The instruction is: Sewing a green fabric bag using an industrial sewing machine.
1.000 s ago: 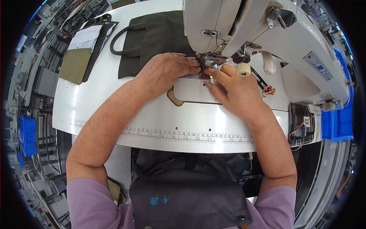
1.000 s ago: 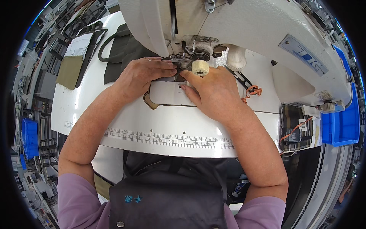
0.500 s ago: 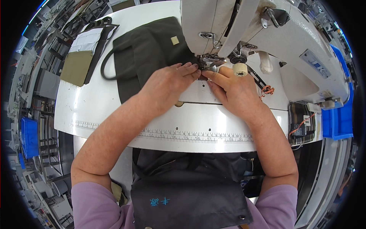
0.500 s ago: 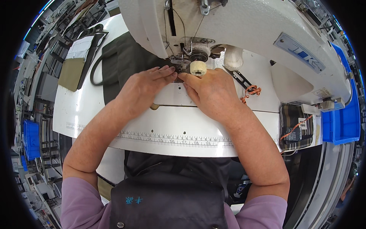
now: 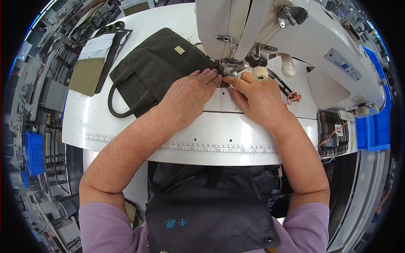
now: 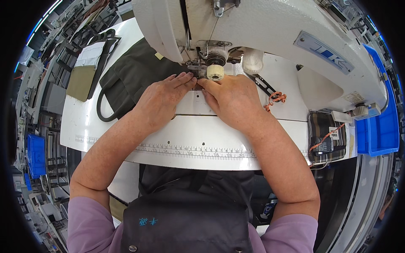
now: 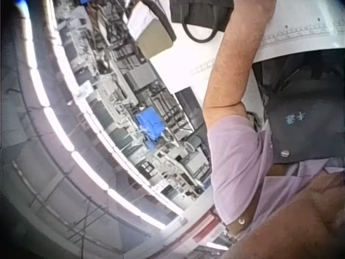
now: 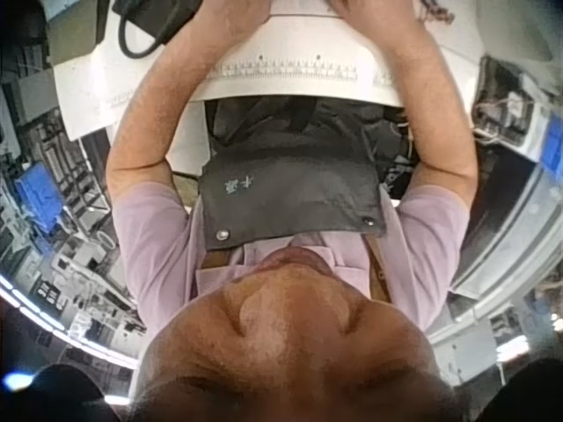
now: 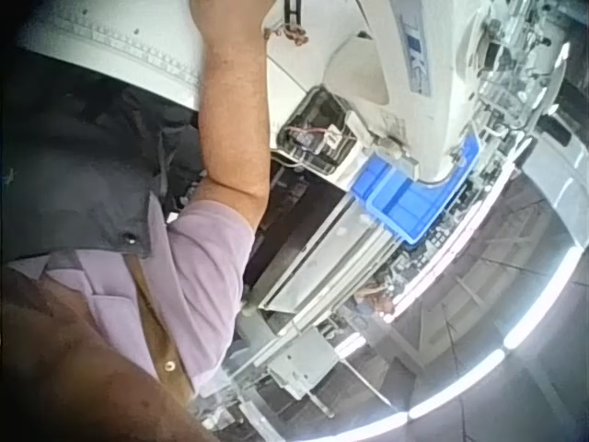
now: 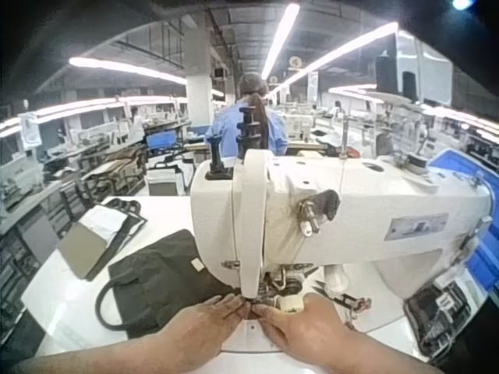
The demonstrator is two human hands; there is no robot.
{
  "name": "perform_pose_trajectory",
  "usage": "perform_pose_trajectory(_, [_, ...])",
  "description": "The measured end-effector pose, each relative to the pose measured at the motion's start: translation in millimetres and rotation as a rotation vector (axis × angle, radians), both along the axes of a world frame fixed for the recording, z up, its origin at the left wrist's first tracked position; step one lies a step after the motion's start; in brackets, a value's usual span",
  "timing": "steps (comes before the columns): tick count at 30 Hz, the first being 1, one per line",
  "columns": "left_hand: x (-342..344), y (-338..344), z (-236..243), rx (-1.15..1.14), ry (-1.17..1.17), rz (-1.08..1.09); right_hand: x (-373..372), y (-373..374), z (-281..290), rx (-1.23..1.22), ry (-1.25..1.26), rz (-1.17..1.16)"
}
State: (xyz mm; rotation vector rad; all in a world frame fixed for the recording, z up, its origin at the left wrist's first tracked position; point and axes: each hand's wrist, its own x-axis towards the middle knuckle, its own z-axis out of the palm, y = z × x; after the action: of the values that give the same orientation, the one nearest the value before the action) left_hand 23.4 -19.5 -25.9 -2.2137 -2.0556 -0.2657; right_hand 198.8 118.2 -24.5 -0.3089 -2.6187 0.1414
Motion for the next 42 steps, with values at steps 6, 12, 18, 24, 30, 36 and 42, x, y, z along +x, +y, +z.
perform_pose_trajectory(6, [-6.1,3.0,4.7,0.027,-0.037,-0.013,2.2,1.5,-0.9,-0.003,0.002,0.001])
perform_pose_trajectory(12, [-45.3,5.2,20.8,-0.061,-0.151,-0.138,0.5,3.0,-0.9,-0.022,0.031,0.020])
perform_pose_trajectory(18, [-14.9,-8.1,19.7,-0.166,-0.182,0.062,1.3,3.4,-3.9,-0.011,0.018,-0.006])
perform_pose_trajectory(24, [13.2,-13.6,20.7,-0.058,0.096,0.048,1.7,2.8,-6.0,-0.010,0.032,0.014])
perform_pose_trajectory(30, [1.7,-14.4,4.6,0.046,-0.306,-0.077,0.4,2.8,-8.0,0.005,0.054,0.010])
perform_pose_trajectory(36, [-3.8,-10.8,3.8,0.022,-0.298,-0.079,1.0,3.2,-7.4,0.002,0.087,0.023])
perform_pose_trajectory(42, [-5.6,-8.3,2.4,0.018,-0.249,-0.088,3.4,2.8,-6.9,0.022,0.049,-0.001])
